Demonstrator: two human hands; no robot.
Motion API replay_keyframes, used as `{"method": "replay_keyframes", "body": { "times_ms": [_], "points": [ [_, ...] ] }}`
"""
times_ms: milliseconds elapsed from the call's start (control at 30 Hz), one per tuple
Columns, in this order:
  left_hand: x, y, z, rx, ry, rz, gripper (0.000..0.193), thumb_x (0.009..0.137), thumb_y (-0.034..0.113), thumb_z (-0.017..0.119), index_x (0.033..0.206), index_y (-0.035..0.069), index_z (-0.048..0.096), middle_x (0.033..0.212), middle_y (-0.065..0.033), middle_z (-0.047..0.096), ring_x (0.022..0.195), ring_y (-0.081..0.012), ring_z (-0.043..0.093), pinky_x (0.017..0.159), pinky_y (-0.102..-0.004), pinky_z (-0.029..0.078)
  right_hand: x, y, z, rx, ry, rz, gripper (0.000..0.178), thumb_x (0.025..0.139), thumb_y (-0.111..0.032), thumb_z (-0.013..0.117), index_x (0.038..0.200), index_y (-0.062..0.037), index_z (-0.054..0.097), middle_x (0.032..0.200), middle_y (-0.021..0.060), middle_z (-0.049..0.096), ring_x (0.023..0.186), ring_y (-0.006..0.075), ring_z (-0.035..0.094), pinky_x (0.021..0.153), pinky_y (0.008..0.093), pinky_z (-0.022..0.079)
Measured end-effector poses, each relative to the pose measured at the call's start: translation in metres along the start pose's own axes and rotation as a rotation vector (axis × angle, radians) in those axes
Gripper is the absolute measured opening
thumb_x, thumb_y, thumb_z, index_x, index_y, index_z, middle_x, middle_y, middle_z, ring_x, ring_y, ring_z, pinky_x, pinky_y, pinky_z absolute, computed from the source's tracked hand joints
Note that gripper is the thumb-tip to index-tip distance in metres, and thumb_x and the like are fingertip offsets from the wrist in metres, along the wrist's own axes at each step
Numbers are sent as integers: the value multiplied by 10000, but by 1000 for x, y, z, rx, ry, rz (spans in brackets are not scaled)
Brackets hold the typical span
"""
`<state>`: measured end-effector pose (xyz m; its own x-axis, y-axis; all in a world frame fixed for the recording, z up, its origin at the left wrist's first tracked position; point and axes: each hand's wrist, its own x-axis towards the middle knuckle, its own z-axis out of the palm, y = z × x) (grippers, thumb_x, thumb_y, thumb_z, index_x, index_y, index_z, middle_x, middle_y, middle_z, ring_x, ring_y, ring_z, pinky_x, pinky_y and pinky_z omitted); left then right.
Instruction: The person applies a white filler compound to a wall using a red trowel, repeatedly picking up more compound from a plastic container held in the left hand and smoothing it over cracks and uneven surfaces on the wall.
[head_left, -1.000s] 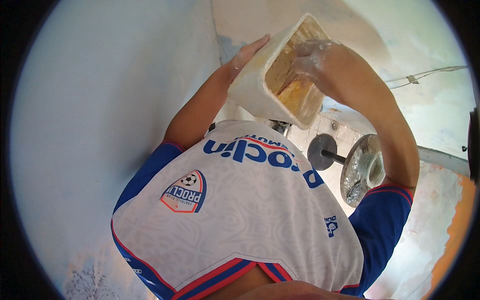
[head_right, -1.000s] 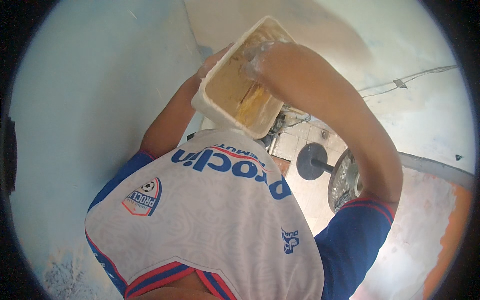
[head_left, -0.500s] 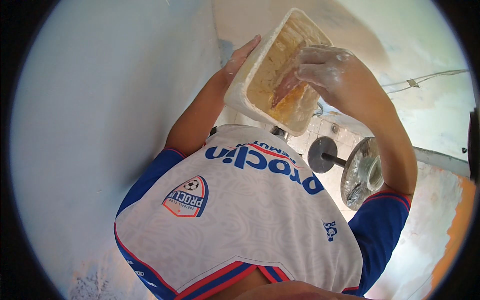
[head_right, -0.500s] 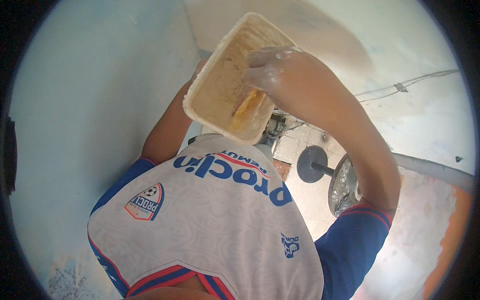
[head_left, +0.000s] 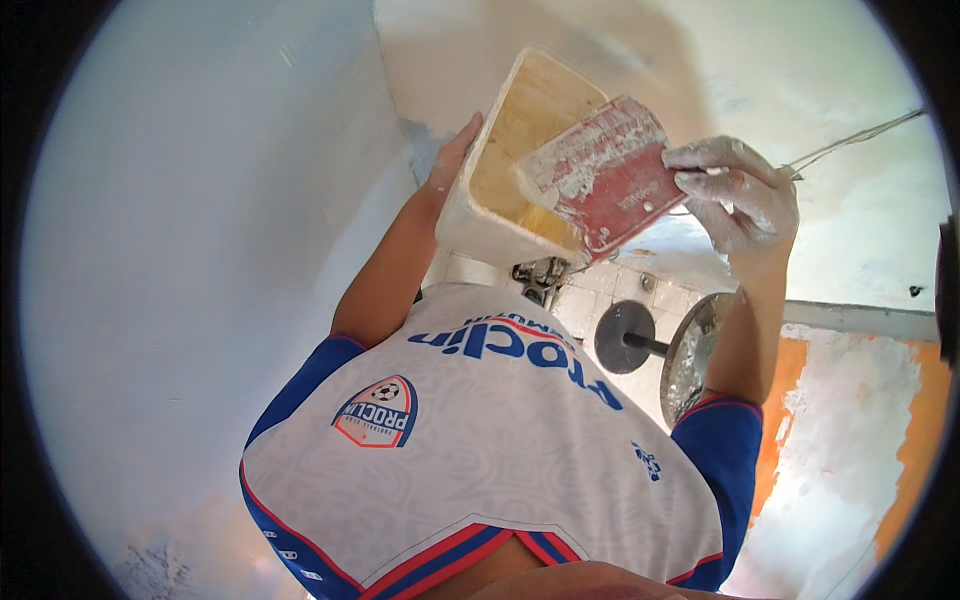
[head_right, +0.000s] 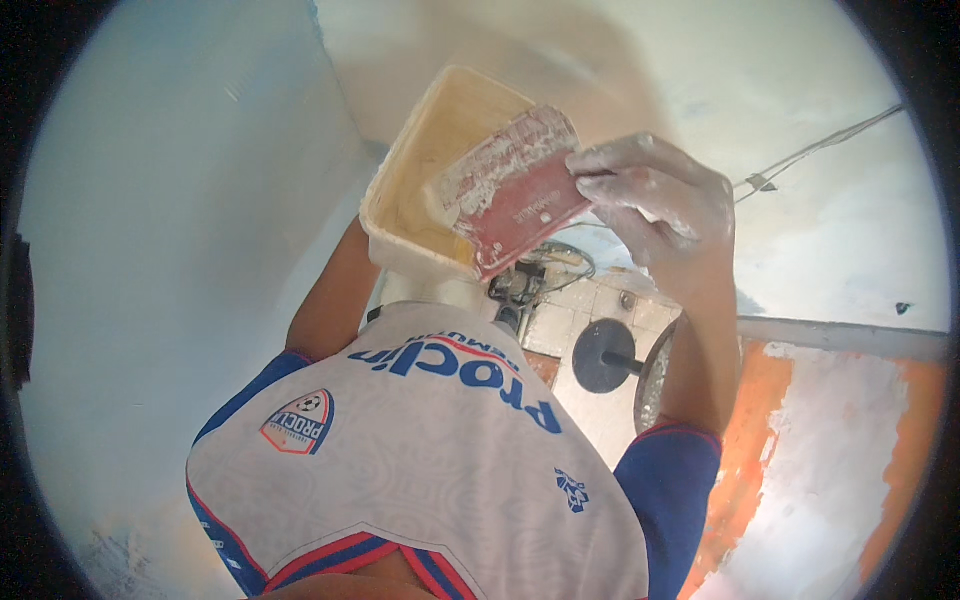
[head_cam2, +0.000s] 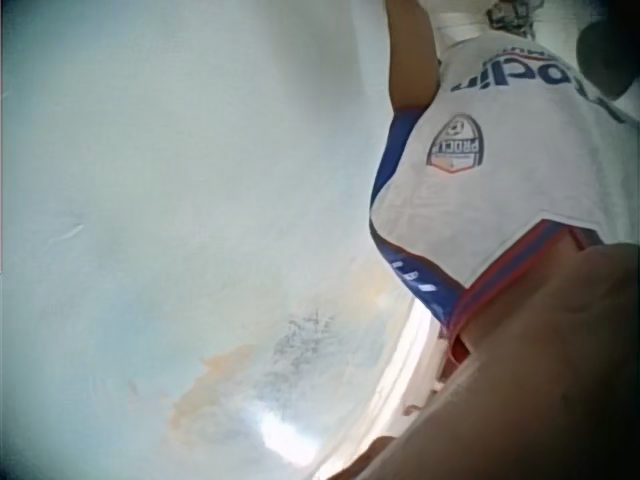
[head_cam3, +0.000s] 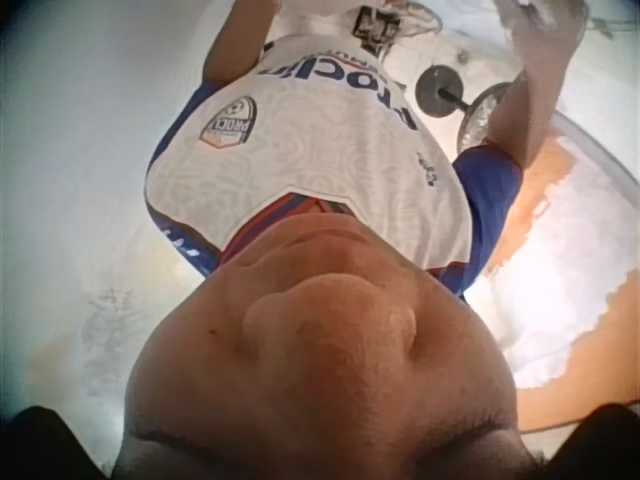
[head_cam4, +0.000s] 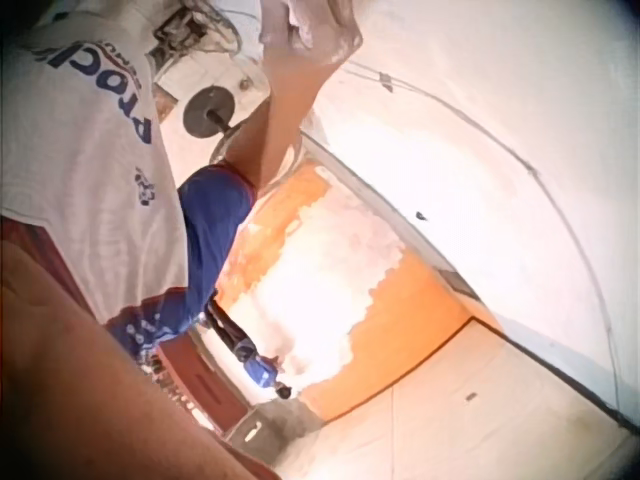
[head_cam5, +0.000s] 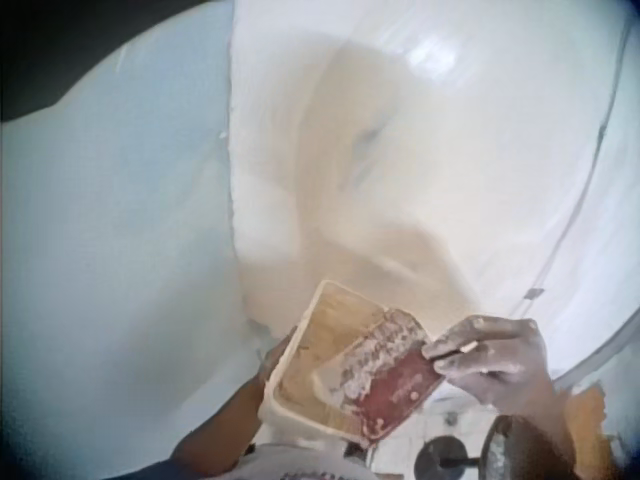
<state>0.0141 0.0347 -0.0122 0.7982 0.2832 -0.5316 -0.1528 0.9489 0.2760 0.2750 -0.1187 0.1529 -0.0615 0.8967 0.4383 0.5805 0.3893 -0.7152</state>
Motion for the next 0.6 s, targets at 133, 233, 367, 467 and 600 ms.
{"method": "replay_keyframes", "body": {
  "times_ms": [133, 233, 367, 467, 600],
  "points": [
    [-6, -11, -4, 31, -60, 45, 653, 1077, 540, 359, 1521, 71, 453, 1491, -171, 523, 1321, -306, 555, 1123, -443, 455, -17, 8, 7, 112, 98, 34, 181, 764, 82, 771, 904, -15, 710, 969, 199, 742, 833, 261, 732, 681, 322, 595],
    [-6, -9, 7, 21, -26, 29, 659, 1076, 547, 359, 1524, 71, 447, 1484, -173, 529, 1316, -307, 560, 1126, -444, 452, -27, 15, 14, 149, 161, 66, 186, 757, 76, 787, 904, -12, 716, 990, 192, 749, 872, 262, 734, 709, 324, 593],
    [18, -19, 5, -25, -168, 51, 673, 1074, 561, 356, 1527, 70, 441, 1472, -175, 541, 1303, -310, 572, 1125, -442, 453, -28, 25, 19, 148, 246, 92, 197, 771, 80, 791, 933, -20, 739, 1011, 190, 754, 907, 261, 727, 761, 341, 588],
    [68, -51, 14, -193, -320, 9, 676, 1074, 561, 355, 1529, 68, 436, 1475, -173, 540, 1300, -313, 574, 1124, -443, 454, -32, 34, -8, 75, 213, 29, 198, 777, 84, 787, 935, -26, 739, 1008, 194, 753, 922, 272, 722, 779, 342, 580],
    [64, -51, 43, -15, -83, 146, 668, 1076, 554, 355, 1533, 74, 436, 1498, -168, 525, 1322, -318, 559, 1138, -450, 441, -47, 44, -21, 153, 286, 16, 209, 764, 72, 806, 935, -26, 737, 996, 197, 750, 926, 288, 721, 778, 345, 574]
  ]
}}
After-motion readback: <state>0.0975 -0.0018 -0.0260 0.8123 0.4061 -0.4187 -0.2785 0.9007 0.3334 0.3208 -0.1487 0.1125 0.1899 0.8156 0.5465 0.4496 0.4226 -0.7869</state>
